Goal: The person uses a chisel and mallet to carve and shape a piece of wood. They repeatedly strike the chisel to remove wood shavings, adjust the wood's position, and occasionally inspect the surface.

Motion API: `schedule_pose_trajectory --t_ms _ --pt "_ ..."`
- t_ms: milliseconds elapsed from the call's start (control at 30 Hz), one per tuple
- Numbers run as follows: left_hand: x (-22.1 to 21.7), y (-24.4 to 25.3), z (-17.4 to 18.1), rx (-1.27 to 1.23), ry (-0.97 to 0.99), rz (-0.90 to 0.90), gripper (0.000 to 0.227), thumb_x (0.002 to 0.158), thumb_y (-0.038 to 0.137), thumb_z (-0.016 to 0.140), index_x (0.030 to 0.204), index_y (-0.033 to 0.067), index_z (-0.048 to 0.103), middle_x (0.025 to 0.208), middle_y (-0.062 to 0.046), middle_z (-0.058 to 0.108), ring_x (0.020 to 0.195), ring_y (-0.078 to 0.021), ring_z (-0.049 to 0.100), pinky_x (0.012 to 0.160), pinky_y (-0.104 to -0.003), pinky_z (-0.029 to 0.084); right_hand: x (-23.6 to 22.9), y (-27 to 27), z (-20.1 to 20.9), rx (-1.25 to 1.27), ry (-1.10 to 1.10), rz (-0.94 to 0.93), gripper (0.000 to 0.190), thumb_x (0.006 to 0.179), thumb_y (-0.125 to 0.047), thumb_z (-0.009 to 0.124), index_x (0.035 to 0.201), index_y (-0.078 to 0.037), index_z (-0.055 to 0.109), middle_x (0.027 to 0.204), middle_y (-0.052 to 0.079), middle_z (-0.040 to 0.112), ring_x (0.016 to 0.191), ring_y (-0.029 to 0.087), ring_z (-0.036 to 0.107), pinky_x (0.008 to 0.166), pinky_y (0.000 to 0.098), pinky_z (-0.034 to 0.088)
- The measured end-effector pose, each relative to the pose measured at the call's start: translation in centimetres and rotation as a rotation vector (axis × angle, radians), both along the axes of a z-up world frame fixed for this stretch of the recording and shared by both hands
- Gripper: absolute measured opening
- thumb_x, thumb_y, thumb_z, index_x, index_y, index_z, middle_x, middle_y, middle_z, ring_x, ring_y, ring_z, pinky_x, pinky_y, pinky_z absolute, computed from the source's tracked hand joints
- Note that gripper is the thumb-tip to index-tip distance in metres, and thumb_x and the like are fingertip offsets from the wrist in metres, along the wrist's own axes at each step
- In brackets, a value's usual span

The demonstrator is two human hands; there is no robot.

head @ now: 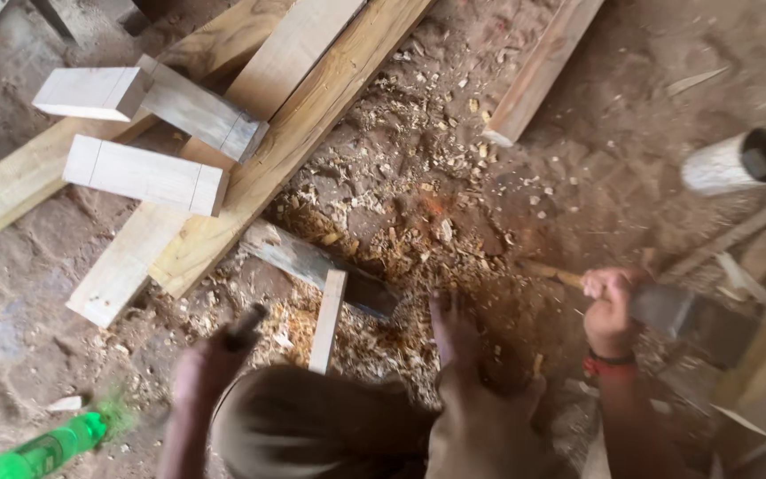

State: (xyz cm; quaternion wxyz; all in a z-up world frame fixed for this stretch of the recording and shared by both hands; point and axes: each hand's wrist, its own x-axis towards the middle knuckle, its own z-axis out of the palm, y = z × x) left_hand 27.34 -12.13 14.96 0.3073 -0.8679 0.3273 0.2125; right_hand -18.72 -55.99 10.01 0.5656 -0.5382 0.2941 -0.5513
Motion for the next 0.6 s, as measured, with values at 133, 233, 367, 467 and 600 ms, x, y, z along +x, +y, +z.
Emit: schedule_pose_trajectory --t_ms 133,233,367,467,600 --pt "4.0 -7.5 3.8 -0.556 -0.044 -0.018 0.046 0.088 0.062 0.066 0.090 0.0161 0.075 0.063 -0.004 0.071 0.045 -0.0173 0.065 0.042 -0.033 0.050 -0.9 -0.6 -2.1 0.206 -0.072 0.150 0.024 0.116 -0.019 0.047 0.096 -0.005 0.051 0.082 0.006 0.052 0.077 0.018 0.050 0.080 0.0322 0.048" --pt "2.6 -14.5 4.9 -0.981 0.217 -0.048 0.046 0.093 0.044 0.076 0.115 0.0037 0.073 0.079 -0.007 0.075 0.055 -0.0141 0.070 0.049 -0.029 0.058 -1.0 -1.4 -2.0 0.120 0.028 0.120 0.015 0.111 -0.021 0.044 0.107 -0.007 0.048 0.083 0.003 0.051 0.072 0.014 0.049 0.076 0.0308 0.047" --pt "0.3 -20.1 6.7 -1.592 0.538 0.137 0.052 0.095 0.038 0.076 0.133 0.0060 0.061 0.094 -0.002 0.070 0.077 -0.0129 0.070 0.069 -0.026 0.061 -1.0 -0.4 -0.6 0.131 0.118 0.083 0.025 0.116 -0.021 0.041 0.099 -0.005 0.050 0.080 0.006 0.050 0.075 0.017 0.048 0.080 0.0326 0.047" --pt "-0.8 -21.5 6.6 -1.757 0.925 0.499 0.045 0.088 0.031 0.073 0.127 0.0143 0.057 0.086 0.002 0.064 0.080 -0.0108 0.063 0.080 -0.027 0.057 -2.0 0.9 0.3 0.130 0.163 -0.002 0.025 0.116 -0.018 0.041 0.098 -0.004 0.050 0.079 0.005 0.050 0.074 0.017 0.049 0.080 0.0332 0.048" --pt "-2.0 -22.2 3.4 -1.873 1.181 0.651 0.015 0.089 0.019 0.076 0.092 0.0156 0.062 0.086 -0.002 0.064 0.075 -0.0131 0.060 0.073 -0.033 0.055 -3.1 1.6 0.4 0.128 0.120 -0.108 0.024 0.117 -0.016 0.041 0.099 -0.005 0.052 0.078 0.003 0.048 0.070 0.013 0.047 0.075 0.0312 0.047"
